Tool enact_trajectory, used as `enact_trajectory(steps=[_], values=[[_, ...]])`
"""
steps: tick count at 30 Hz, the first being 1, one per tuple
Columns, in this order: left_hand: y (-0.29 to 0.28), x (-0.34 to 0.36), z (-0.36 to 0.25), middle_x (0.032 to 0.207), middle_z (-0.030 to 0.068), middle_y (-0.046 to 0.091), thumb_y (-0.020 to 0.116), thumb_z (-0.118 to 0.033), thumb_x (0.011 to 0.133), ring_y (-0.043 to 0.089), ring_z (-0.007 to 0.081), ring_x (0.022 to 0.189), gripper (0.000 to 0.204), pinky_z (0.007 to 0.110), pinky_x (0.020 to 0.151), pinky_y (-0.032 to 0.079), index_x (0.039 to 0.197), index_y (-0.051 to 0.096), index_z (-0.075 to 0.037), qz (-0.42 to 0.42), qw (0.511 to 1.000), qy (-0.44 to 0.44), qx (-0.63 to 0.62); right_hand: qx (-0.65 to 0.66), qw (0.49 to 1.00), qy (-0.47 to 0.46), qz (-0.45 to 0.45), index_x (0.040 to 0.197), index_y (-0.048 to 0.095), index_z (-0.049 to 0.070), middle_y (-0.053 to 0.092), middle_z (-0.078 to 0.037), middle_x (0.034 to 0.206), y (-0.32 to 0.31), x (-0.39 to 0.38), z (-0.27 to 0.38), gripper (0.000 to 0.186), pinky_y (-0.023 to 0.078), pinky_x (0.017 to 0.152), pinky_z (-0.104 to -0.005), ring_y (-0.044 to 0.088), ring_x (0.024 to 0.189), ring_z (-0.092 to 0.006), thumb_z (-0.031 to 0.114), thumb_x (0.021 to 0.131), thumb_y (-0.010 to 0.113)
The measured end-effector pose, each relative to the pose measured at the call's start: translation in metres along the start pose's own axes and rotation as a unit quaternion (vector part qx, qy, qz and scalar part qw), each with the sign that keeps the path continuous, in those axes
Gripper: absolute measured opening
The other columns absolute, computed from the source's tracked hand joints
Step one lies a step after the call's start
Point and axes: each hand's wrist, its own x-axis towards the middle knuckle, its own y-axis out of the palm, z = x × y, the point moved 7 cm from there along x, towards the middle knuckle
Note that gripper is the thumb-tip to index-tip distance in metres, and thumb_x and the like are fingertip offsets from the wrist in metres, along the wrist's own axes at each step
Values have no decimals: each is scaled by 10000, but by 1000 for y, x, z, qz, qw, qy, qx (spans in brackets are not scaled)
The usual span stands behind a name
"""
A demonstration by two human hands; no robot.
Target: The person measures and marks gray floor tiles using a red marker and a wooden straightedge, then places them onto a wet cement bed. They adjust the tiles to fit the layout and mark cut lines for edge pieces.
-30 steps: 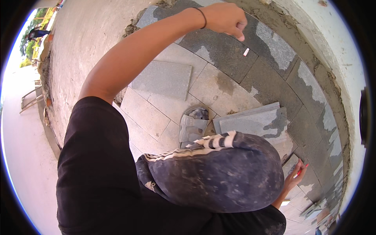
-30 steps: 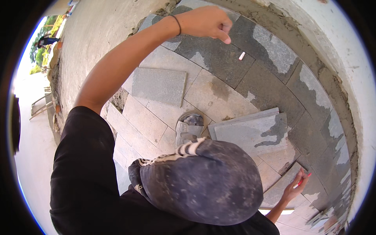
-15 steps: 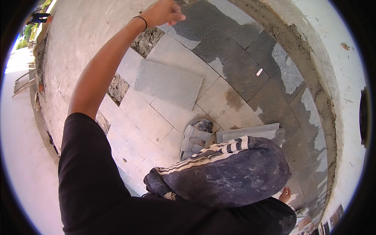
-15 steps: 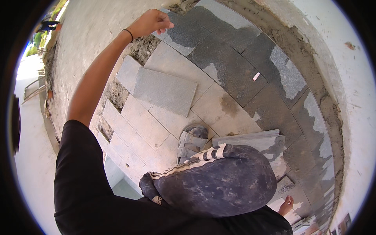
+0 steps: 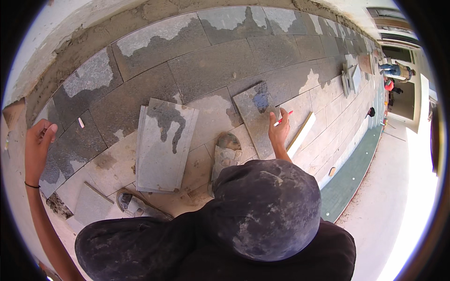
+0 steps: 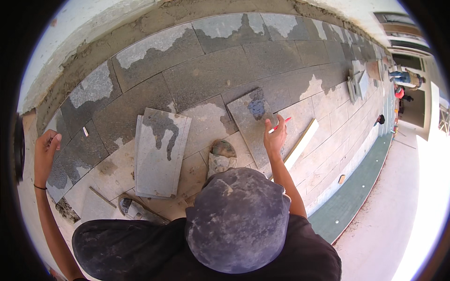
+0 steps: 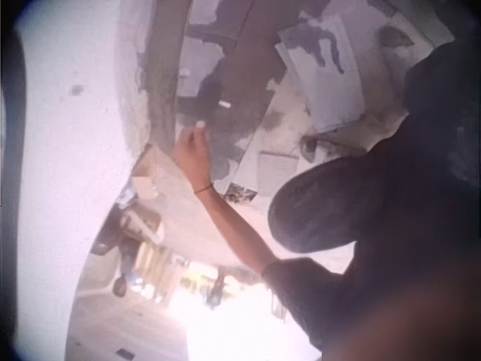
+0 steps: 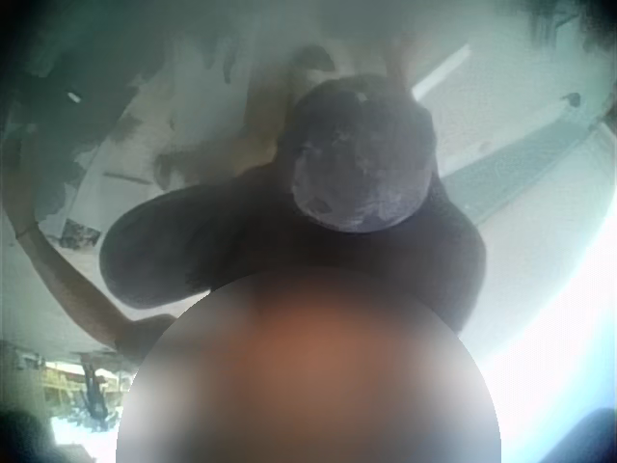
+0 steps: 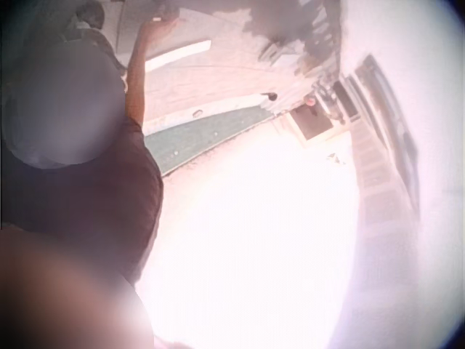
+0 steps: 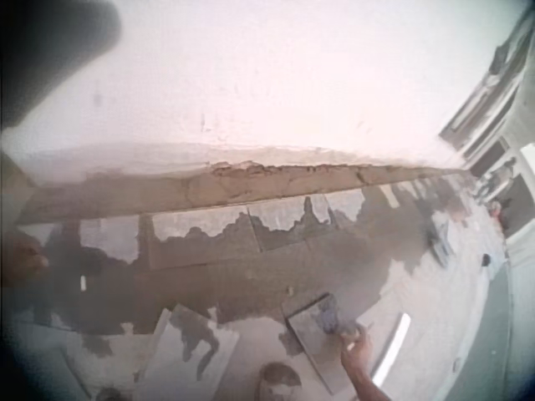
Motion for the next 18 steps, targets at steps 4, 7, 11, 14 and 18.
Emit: enact_trajectory(steps=[4,7,11,14,18], values=[[40,55,-99,646,26,446,641,-245,926,417,107,613,320,278,573,341,754,514,-8,62,988,97,103,73,997,10,15,1291,512,12,621,-259,1176,-2,10,-33,613,453,929,-475,592,1092,-419,436,883,684],[81,80,-181,655,77,515,654,-237,904,488,178,597,289,313,583,393,779,558,5,97,969,182,135,50,996,21,76,1305,507,35,616,-205,1208,0,-2,-14,664,400,984,-457,560,1140,-360,384,804,767],[180,106,-259,709,109,590,647,-248,908,575,212,646,290,334,616,453,816,602,23,190,941,253,118,45,996,36,62,1297,505,68,617,-156,1177,1,-10,-22,702,386,974,-448,551,1099,-339,314,726,830],[267,101,-291,725,111,607,653,-215,897,585,235,630,251,347,618,469,833,636,27,229,942,239,49,67,995,50,62,1281,516,72,611,-142,1173,2,-1,-19,698,392,977,-431,537,1115,-330,325,717,840],[388,84,-300,994,151,591,721,-231,835,594,312,903,332,403,787,479,1055,636,3,144,966,211,-29,91,992,54,62,1254,519,73,613,-138,1155,3,10,-14,703,390,958,-437,535,1086,-328,282,677,862]])
